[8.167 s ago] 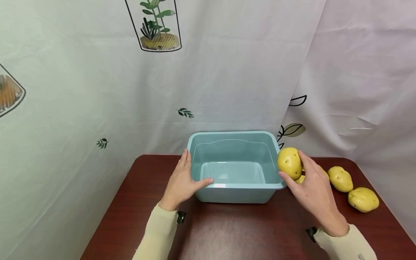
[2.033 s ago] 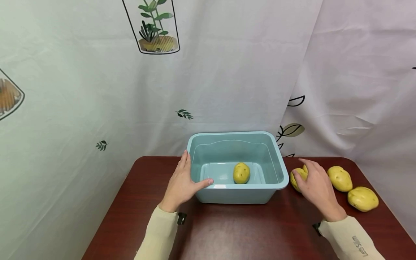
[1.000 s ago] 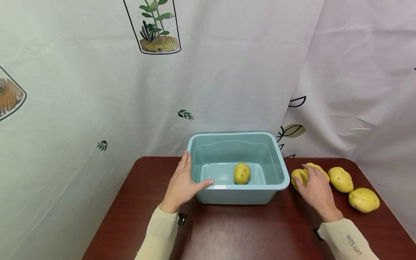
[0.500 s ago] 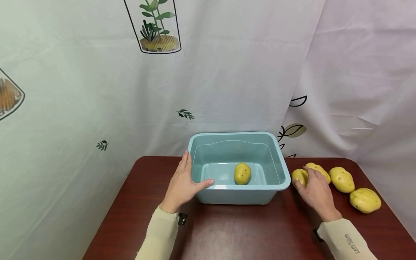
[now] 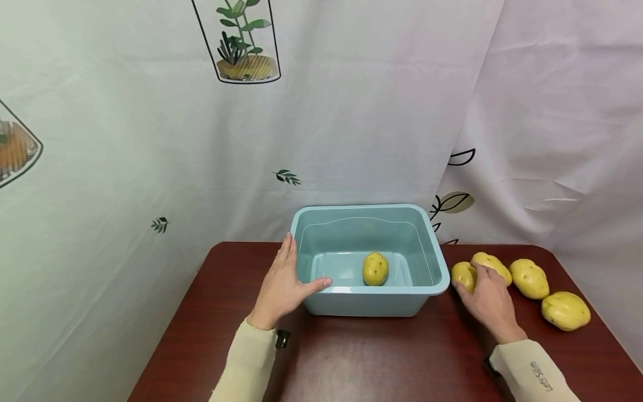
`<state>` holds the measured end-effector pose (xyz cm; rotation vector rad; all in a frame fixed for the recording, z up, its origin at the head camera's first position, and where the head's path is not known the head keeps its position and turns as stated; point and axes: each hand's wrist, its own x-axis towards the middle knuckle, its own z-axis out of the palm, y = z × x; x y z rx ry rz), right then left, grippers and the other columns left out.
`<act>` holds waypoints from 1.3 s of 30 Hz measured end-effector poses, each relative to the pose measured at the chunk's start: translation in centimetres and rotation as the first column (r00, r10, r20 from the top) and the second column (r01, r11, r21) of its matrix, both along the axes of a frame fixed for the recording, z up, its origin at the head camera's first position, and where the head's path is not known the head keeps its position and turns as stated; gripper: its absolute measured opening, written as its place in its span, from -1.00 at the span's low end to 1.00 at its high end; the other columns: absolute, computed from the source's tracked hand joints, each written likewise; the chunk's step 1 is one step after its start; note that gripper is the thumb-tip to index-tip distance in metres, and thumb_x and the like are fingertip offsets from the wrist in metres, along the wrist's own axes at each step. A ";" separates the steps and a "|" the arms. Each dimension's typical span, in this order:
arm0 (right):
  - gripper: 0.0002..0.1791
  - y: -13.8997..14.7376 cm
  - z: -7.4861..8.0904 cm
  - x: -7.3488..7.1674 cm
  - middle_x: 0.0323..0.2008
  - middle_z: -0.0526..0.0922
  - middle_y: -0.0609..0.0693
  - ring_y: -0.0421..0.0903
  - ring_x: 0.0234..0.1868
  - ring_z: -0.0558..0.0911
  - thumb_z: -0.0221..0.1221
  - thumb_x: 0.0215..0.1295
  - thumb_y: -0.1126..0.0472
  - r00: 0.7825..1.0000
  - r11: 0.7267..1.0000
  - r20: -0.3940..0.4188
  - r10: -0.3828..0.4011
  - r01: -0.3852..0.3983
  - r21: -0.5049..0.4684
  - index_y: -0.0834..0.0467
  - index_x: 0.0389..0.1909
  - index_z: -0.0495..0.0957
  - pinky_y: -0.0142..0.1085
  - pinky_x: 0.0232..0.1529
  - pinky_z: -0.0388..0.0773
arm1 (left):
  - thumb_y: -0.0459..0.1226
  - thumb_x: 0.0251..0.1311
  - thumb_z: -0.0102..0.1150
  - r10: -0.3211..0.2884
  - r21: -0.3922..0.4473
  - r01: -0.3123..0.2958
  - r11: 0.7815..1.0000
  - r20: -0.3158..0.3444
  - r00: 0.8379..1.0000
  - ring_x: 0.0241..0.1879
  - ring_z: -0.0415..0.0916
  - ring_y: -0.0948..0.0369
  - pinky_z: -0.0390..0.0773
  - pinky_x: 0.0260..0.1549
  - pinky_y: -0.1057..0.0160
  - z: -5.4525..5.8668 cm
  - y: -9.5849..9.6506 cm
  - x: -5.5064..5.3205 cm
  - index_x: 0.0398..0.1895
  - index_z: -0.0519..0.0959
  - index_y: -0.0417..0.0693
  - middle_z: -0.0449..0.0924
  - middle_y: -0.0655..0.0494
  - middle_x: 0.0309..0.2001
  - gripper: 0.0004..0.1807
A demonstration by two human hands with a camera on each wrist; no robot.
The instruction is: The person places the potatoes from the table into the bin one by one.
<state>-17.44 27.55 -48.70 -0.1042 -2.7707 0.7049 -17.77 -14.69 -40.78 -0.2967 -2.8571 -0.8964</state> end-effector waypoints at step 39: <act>-0.14 0.1 -1.8 -0.4 0.20 0.25 0.52 0.49 0.19 0.24 0.41 0.12 0.19 0.998 0.999 0.046 -0.036 0.036 -0.007 0.50 0.32 0.22 0.44 -0.03 0.35 | 0.52 -0.10 0.21 0.013 0.000 -0.013 1.000 0.024 1.000 0.57 -0.16 -0.11 0.04 0.45 -0.11 0.1 0.0 0.1 0.59 -0.11 -0.23 -0.28 0.00 0.63 0.42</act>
